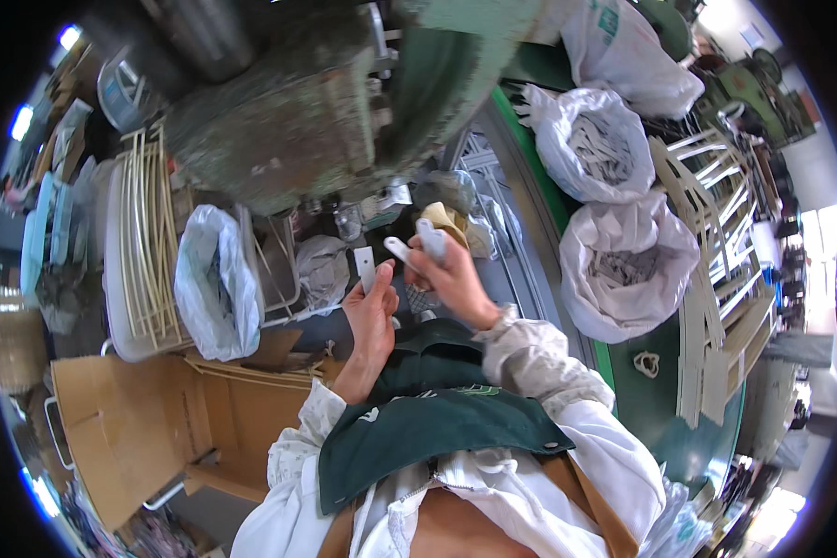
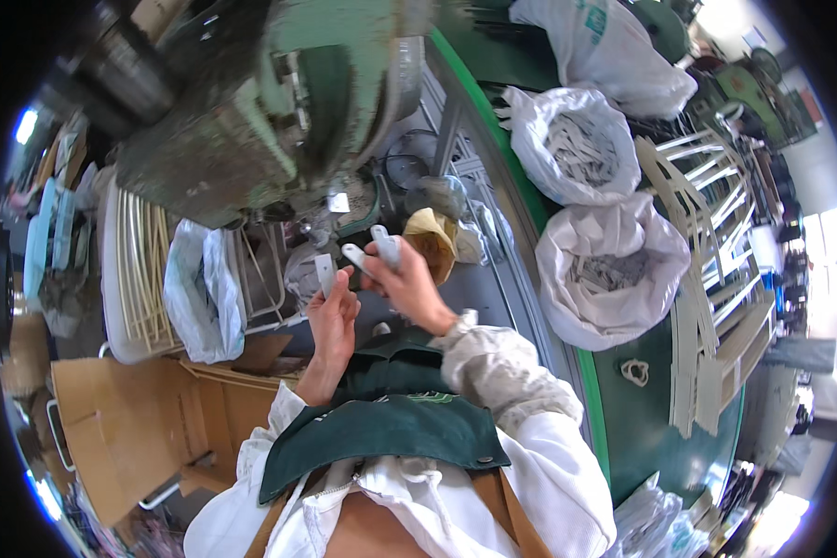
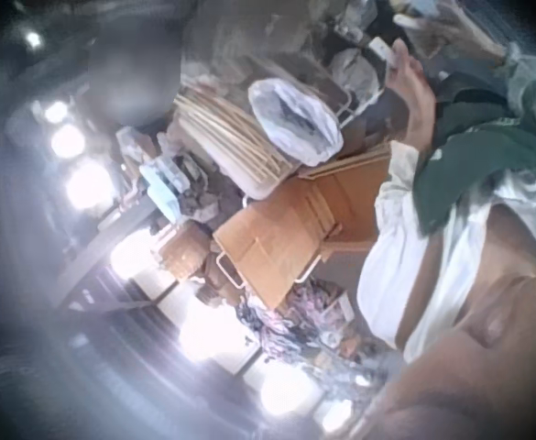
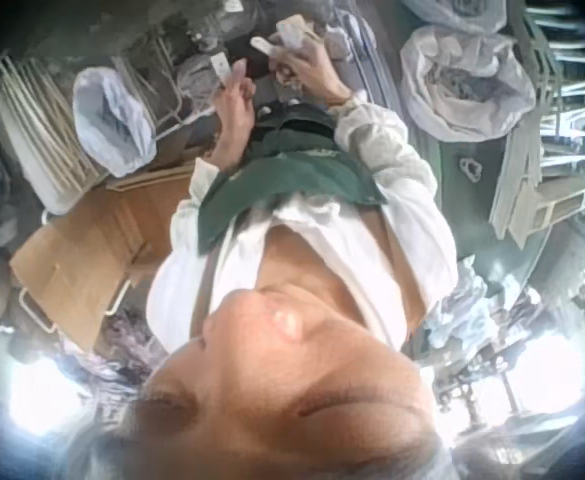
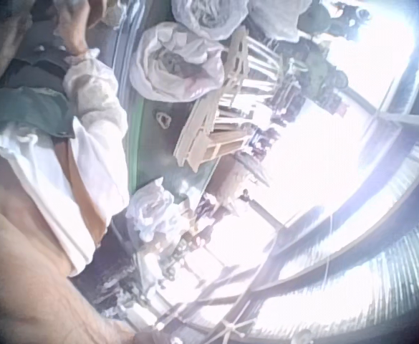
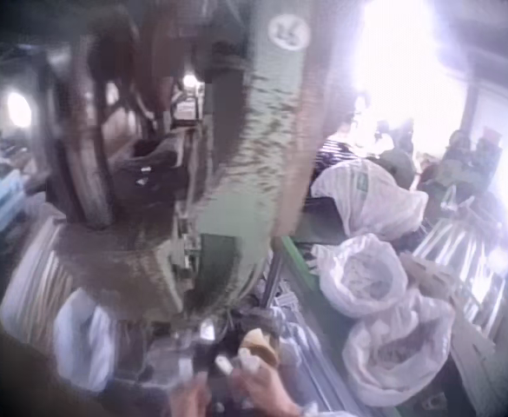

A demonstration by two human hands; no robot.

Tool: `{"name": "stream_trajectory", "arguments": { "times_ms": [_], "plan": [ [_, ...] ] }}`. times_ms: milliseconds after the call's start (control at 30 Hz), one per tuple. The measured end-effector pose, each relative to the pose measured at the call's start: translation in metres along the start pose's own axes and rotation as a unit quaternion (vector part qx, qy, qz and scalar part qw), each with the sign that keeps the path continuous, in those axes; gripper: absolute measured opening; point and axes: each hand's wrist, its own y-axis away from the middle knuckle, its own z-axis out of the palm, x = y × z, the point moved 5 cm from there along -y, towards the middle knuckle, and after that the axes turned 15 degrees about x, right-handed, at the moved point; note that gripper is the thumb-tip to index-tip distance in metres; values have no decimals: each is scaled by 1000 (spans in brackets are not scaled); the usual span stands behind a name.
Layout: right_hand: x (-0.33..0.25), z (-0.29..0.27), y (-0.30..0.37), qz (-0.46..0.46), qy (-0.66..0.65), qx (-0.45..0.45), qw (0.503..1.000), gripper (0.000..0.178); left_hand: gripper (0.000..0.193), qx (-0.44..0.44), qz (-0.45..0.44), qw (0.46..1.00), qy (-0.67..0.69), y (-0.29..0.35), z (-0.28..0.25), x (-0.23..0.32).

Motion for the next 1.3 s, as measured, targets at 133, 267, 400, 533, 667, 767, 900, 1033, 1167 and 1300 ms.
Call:
{"name": "stream_trajectory", "arguments": {
  "times_ms": [133,267,400,533,667,767,900,1033,1167,1300],
  "plan": [
    [7,54,-10,-113,67,12,991,16,9,49,80,996,1,-12,-11,29],
    [5,65,-38,-118,95,-26,988,15,7,78,159,984,21,-26,-16,58],
    [55,20,-152,-329,386,54,860,30,9,8,118,993,29,-46,-3,61],
    [70,34,-198,-456,507,1,731,36,9,12,75,994,79,-54,-7,58],
    [85,43,-212,-412,571,-14,710,35,9,14,83,994,75,-55,2,60],
    [88,42,-215,-396,590,-16,703,35,12,28,73,994,80,-59,0,54],
    [88,44,-212,-382,593,-23,708,34,15,51,45,995,76,-64,-8,43],
    [83,37,-210,-370,585,-22,721,34,12,45,30,998,32,-67,-11,40],
    [70,25,-198,-344,533,-23,773,34,19,14,41,999,22,-55,-27,54],
    [29,28,-157,-187,333,-48,923,34,17,-30,92,995,-6,-54,-46,60]
  ]
}}
